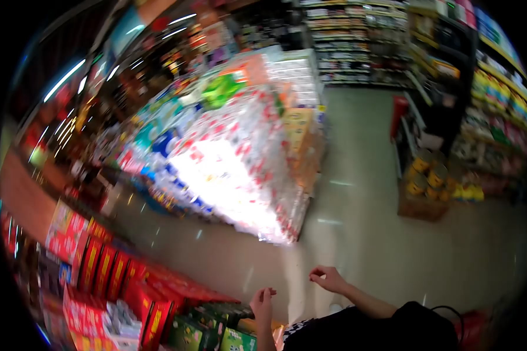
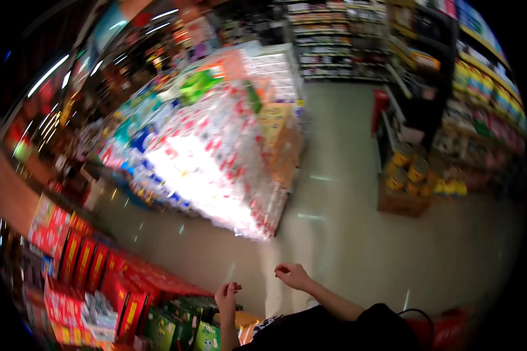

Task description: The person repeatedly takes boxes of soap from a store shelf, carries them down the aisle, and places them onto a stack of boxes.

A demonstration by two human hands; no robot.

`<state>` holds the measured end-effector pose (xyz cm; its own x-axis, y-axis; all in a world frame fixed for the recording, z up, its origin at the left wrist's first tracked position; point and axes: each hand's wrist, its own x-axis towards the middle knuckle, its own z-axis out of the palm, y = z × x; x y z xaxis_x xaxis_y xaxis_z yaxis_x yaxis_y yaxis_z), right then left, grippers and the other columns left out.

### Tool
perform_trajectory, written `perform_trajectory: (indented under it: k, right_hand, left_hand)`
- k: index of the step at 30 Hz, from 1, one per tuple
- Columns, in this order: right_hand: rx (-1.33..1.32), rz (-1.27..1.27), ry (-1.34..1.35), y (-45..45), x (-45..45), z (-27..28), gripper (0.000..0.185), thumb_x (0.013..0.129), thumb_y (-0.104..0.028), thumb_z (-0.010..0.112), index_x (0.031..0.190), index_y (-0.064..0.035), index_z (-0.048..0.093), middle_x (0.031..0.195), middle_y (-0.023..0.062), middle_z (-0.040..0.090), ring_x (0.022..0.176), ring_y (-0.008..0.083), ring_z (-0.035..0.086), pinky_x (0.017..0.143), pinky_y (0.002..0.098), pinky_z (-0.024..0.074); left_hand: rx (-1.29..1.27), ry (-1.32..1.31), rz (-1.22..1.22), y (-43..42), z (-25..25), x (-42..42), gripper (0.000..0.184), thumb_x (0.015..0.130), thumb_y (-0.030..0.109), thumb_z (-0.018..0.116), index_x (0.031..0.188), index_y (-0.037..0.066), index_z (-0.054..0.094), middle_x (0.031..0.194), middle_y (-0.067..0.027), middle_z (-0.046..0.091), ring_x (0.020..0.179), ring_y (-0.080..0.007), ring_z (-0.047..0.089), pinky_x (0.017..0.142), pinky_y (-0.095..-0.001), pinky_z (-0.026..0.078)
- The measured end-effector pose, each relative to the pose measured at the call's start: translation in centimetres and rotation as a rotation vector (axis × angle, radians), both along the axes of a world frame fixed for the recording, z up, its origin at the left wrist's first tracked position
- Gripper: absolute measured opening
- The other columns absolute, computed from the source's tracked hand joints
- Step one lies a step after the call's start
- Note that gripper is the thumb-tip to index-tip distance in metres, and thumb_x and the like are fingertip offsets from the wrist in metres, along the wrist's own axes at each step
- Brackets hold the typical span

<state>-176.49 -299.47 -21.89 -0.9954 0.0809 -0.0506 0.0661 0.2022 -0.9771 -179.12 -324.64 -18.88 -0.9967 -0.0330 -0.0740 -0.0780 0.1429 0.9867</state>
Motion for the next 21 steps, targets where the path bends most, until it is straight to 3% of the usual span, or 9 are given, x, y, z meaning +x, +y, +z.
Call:
perform_trajectory:
  k: [8, 13, 19, 21]
  right_hand:
    - [-0.015, -0.431, -0.014, 13.1, 3.2, 1.2, 0.016, 0.085, -0.017, 0.062, 0.093, -0.0031, 0.064, 0.081, 0.0068, 0.069, 0.077, 0.0159, 0.066, 0.073, 0.0295, 0.0518]
    - [-0.090, -0.616, -0.100, 16.2, 5.9, -0.3, 0.014, 0.085, -0.014, 0.062, 0.093, -0.0024, 0.064, 0.082, 0.0072, 0.069, 0.078, 0.0145, 0.066, 0.074, 0.0295, 0.0512]
    - [0.030, -0.732, -0.057, 21.4, 8.4, -1.5, 0.014, 0.084, -0.014, 0.063, 0.094, -0.0033, 0.063, 0.084, 0.0074, 0.068, 0.079, 0.0136, 0.064, 0.075, 0.0299, 0.0511]
    - [-0.007, -0.916, -0.081, 23.9, 8.5, -0.8, 0.014, 0.085, -0.014, 0.063, 0.094, -0.0034, 0.063, 0.083, 0.0072, 0.068, 0.079, 0.0143, 0.065, 0.075, 0.0298, 0.0511]
  left_hand:
    - [-0.038, -0.022, -0.382, 14.9, 3.8, -3.3, 0.022, 0.094, 0.015, 0.051, 0.095, -0.003, 0.063, 0.085, -0.0104, 0.068, 0.082, -0.0179, 0.065, 0.076, -0.0302, 0.050]
    - [-0.037, -0.061, -0.594, 21.6, 3.0, -5.6, 0.020, 0.095, 0.014, 0.051, 0.095, -0.003, 0.063, 0.085, -0.0102, 0.068, 0.083, -0.0183, 0.065, 0.075, -0.0304, 0.050]
    - [0.008, -0.107, -0.893, 32.7, 0.5, -9.1, 0.019, 0.095, 0.014, 0.052, 0.094, -0.002, 0.063, 0.085, -0.0092, 0.068, 0.083, -0.0164, 0.064, 0.075, -0.0282, 0.049]
    - [0.016, -0.106, -0.995, 37.1, 1.1, -9.9, 0.018, 0.094, 0.013, 0.053, 0.094, -0.002, 0.063, 0.085, -0.0090, 0.068, 0.082, -0.0156, 0.064, 0.075, -0.0272, 0.048]
